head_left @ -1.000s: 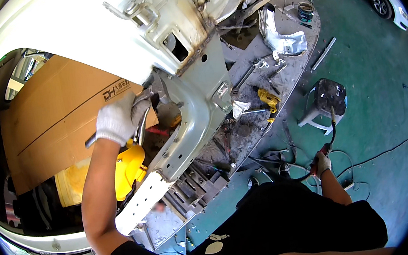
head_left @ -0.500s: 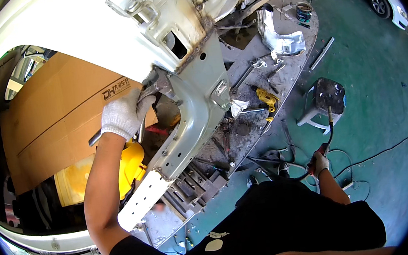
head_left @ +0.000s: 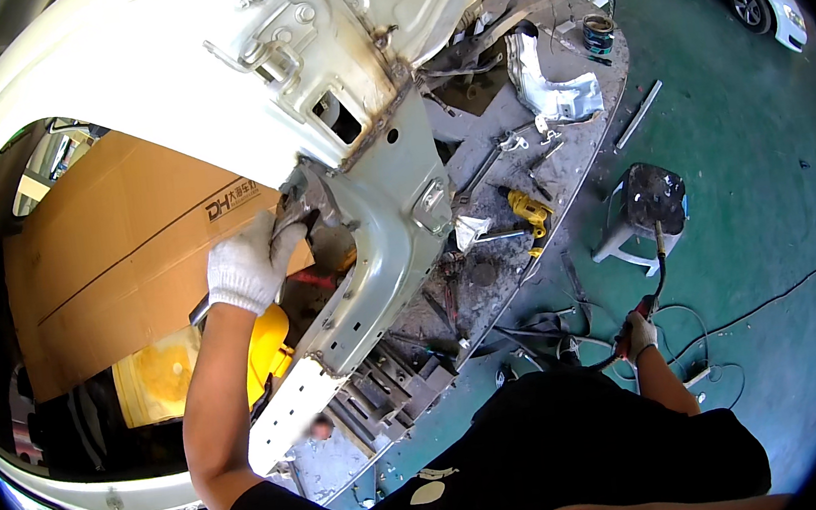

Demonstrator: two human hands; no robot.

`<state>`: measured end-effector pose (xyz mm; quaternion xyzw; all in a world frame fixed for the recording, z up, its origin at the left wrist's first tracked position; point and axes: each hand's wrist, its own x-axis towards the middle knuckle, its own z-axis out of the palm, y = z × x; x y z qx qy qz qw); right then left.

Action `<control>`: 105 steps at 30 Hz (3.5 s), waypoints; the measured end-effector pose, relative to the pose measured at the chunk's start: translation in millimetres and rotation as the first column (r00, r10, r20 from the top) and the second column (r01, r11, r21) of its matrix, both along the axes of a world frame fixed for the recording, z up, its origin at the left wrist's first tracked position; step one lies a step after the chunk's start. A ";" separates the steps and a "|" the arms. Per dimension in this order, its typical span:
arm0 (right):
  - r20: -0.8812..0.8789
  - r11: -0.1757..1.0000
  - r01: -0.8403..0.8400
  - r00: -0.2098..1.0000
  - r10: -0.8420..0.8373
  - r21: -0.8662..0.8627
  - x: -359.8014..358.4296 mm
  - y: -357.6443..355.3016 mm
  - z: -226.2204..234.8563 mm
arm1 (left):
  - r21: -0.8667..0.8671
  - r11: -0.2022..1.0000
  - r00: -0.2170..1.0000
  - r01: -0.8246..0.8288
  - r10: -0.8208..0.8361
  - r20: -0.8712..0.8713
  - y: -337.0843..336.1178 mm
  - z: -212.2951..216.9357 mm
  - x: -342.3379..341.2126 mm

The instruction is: The person uses a hammer to tap and align a metal car frame section, then uses a welding torch to weld the joint while holding a yellow face shield for protection. The person repeatedly welds and taps the area to secure the connection.

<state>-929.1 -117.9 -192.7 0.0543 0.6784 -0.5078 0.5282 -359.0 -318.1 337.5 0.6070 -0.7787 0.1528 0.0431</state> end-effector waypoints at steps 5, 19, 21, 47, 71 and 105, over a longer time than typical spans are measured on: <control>0.021 0.997 0.061 0.998 -0.060 -0.042 -6.4 3.0 -10.5 | 0.050 0.991 0.988 -0.128 0.131 -0.079 6.3 0.6 -2.9; 0.054 1.000 0.021 0.998 -0.021 0.000 2.5 -12.5 19.0 | 0.065 0.995 0.636 -0.071 0.095 -0.766 33.9 -42.9 -4.4; 0.047 0.999 0.043 0.998 -0.042 -0.021 -0.8 -14.2 12.4 | 0.242 0.969 0.049 0.059 0.239 -0.970 50.0 -69.6 -32.6; -0.002 0.998 -0.049 0.999 0.049 0.030 3.8 -12.3 41.4 | -0.024 0.989 -0.795 0.147 0.103 -0.598 22.6 -109.8 -151.0; -0.188 0.970 0.032 0.979 -0.079 -0.241 170.8 170.8 116.8 | -0.024 0.900 -0.258 0.436 0.099 -0.961 143.5 -180.5 -7.9; -0.239 0.993 -0.028 0.971 -0.001 -0.118 340.9 419.8 81.2 | -0.233 0.932 0.774 0.276 -0.360 -0.522 205.1 -25.9 80.5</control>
